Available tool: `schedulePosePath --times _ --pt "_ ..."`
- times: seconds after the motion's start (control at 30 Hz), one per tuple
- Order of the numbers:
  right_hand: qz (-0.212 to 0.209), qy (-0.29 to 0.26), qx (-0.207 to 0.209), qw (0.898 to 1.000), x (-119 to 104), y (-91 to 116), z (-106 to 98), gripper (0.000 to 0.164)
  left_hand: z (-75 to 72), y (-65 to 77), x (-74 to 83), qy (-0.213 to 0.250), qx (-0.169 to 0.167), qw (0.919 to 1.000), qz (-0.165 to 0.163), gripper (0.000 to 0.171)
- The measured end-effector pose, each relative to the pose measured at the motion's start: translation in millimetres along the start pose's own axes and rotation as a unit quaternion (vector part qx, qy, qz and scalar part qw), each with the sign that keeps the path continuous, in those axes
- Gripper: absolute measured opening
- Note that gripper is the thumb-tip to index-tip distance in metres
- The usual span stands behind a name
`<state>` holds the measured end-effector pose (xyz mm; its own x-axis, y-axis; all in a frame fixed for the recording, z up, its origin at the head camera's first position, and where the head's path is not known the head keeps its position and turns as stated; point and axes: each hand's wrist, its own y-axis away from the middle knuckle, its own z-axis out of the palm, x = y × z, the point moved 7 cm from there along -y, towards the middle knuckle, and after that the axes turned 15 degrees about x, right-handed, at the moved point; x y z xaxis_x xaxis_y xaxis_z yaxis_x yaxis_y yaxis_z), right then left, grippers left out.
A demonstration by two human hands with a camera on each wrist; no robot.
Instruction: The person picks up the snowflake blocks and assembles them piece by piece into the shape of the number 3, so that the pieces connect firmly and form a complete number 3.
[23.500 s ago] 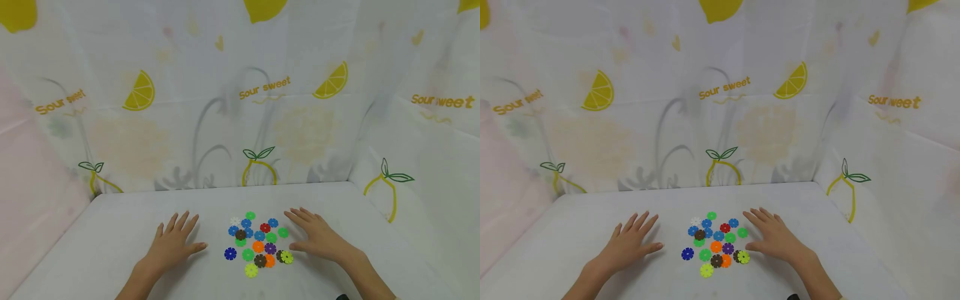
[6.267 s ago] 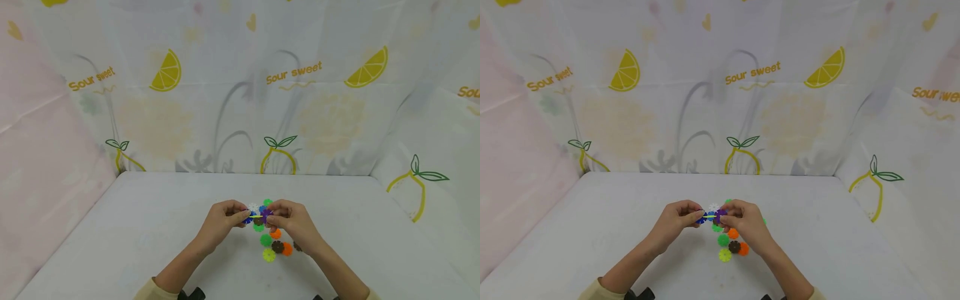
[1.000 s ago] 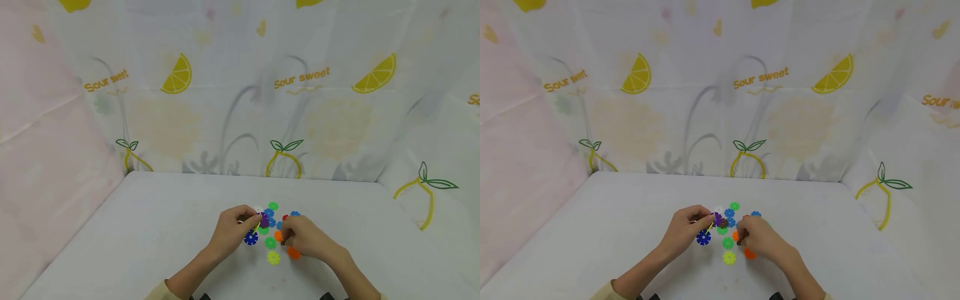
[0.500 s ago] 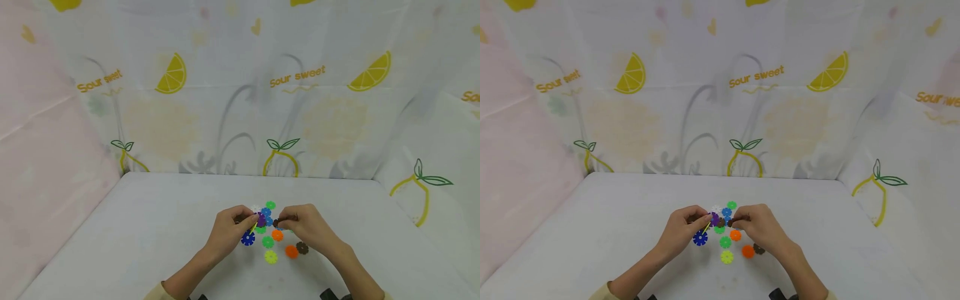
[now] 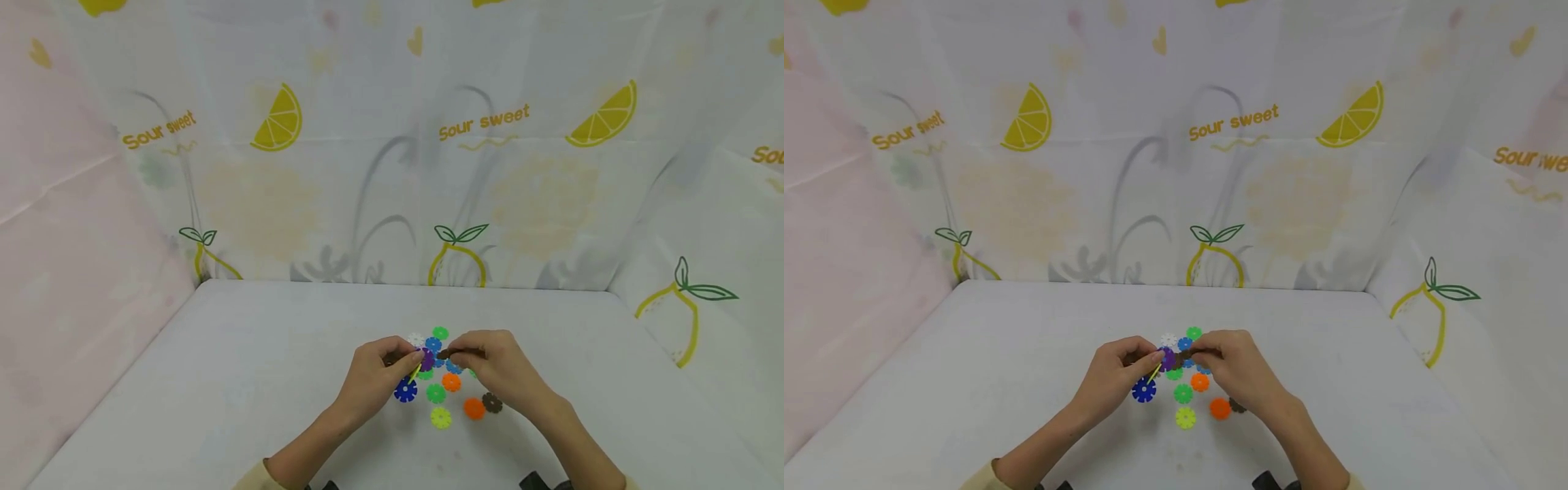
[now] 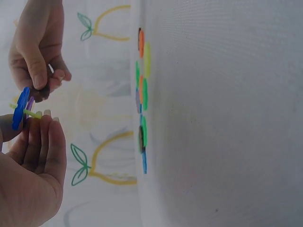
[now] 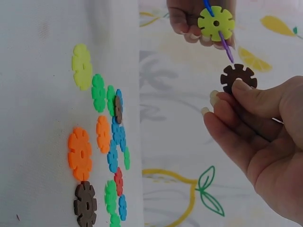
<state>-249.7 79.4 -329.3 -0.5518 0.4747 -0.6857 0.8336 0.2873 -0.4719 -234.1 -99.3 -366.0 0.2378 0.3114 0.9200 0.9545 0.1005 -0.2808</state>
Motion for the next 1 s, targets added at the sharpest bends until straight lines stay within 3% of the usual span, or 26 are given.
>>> schedulePosePath --times 0.2,0.5,0.8,1.0 --pt "-0.009 -0.016 0.005 1.000 -4 1 3 0.016 1.8 0.6 0.1 0.003 -0.009 1.0000 -0.001 0.021" --pt "-0.071 -0.012 0.043 0.996 -14 4 5 0.016 4.2 1.8 -0.2 0.000 -0.030 0.9995 -0.010 0.022" --pt "-0.163 0.009 0.090 0.983 -23 8 8 0.019 4.5 2.2 -1.1 0.000 -0.035 0.9993 -0.015 0.022" --pt "-0.174 0.017 0.097 0.980 -24 8 8 0.017 5.6 2.0 -2.4 0.003 -0.030 0.9994 -0.014 0.019"
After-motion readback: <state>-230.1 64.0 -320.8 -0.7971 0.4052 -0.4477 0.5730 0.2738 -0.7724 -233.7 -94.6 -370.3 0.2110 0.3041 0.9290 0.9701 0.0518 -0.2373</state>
